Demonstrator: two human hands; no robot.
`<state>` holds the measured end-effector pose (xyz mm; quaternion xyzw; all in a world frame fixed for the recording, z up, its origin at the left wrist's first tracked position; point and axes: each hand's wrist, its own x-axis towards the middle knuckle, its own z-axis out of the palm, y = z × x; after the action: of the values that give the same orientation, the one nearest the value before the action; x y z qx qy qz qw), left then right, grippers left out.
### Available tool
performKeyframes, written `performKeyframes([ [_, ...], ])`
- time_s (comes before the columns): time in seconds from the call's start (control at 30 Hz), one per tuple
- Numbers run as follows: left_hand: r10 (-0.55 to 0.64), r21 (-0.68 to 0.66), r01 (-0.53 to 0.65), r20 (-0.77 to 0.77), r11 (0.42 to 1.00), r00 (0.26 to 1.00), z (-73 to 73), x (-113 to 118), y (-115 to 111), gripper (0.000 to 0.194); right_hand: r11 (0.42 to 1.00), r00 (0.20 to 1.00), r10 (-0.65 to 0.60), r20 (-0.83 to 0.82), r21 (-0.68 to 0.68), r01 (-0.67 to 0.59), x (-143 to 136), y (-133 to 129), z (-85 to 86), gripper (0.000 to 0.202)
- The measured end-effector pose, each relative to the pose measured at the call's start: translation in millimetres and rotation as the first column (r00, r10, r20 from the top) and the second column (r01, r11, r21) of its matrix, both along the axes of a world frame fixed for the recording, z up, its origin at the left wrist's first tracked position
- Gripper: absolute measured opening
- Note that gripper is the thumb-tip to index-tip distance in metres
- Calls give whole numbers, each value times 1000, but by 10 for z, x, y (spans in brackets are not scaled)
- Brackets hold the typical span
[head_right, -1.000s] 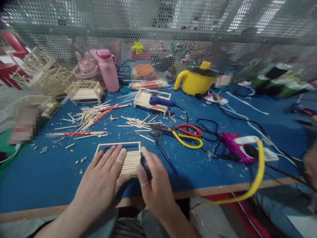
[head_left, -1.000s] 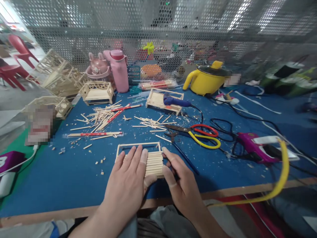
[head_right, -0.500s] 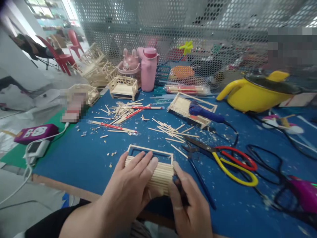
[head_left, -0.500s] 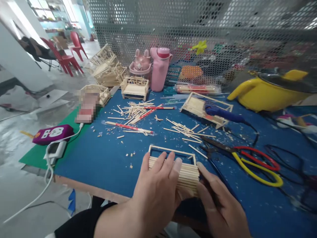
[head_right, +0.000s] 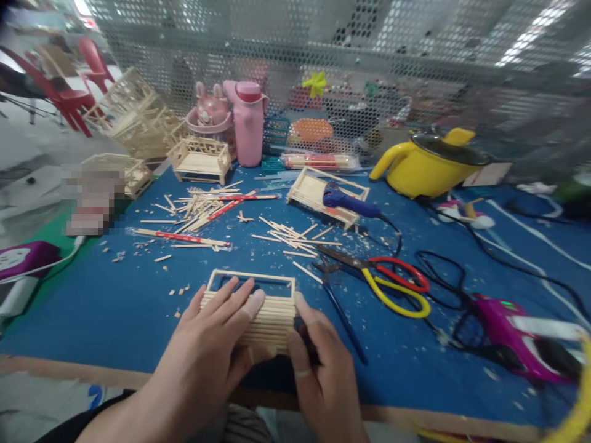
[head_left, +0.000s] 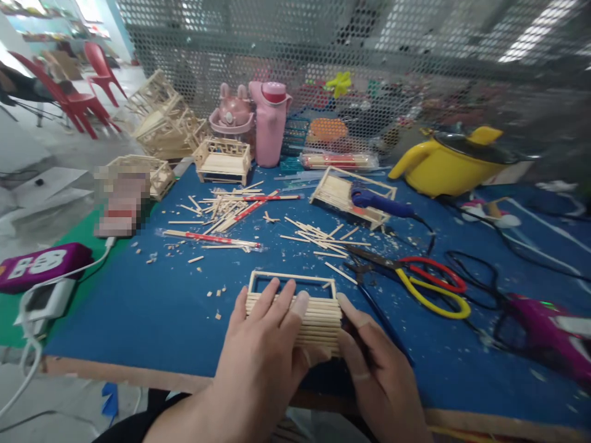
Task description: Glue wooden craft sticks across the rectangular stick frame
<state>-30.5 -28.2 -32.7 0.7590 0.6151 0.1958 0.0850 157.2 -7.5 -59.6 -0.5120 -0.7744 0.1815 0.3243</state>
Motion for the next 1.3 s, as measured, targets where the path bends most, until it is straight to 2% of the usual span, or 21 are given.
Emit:
performKeyframes([
  [0.17,-73,34,77,-101,996,992,-65,-53,16,47,999,997,33,-68,-22,-35,-21,-8,24,38],
  [0.3,-33,26,38,-152,999,988,-26,-25,6,44,996,984,14,-175,-81,-29,-22,-25,7,39],
  [0.4,-38,43,48,-198,998,980,5,3,-6,45,986,913,-153,-379,-124,114,-15,-57,-17,37],
  [0.47,-38,48,49,-210,998,977,11,9,-8,47,963,851,-261,-455,-61,262,-13,-88,-18,37],
  [0.5,-35,46,46,-210,998,977,11,8,-8,49,960,870,-248,-427,12,279,-15,-102,-10,38],
  [0.53,-34,42,44,-208,998,977,8,8,-7,50,968,921,-185,-343,100,232,-21,-114,7,40],
  [0.6,-31,25,37,-199,999,979,0,10,-4,50,978,999,22,-48,209,-11,-43,-123,57,47],
  [0.67,-38,-6,37,-175,999,984,-2,22,0,48,955,957,192,219,182,-233,-68,-110,112,54],
  [0.77,-47,-63,41,-98,997,994,34,38,9,49,938,877,254,408,119,-327,-82,-61,154,55],
  [0.9,-47,-129,65,136,990,990,150,-98,-25,57,919,823,238,516,155,-363,-53,21,127,53],
  [0.97,-68,-131,118,336,984,939,176,-258,-102,57,906,807,232,544,180,-382,-41,51,112,55],
  [1.0,-50,-109,109,441,988,896,166,-343,-157,55,903,802,230,551,187,-387,-38,61,108,56],
  [1.1,103,-15,-128,688,992,718,36,-521,-336,54,900,800,225,556,197,-390,-39,67,110,61],
  [1.17,157,-37,-193,733,981,662,-94,-536,-418,62,900,801,225,554,196,-388,-41,58,112,62],
  [1.3,186,-124,-139,673,983,716,-278,-419,-411,78,903,809,214,547,204,-377,-50,37,111,62],
])
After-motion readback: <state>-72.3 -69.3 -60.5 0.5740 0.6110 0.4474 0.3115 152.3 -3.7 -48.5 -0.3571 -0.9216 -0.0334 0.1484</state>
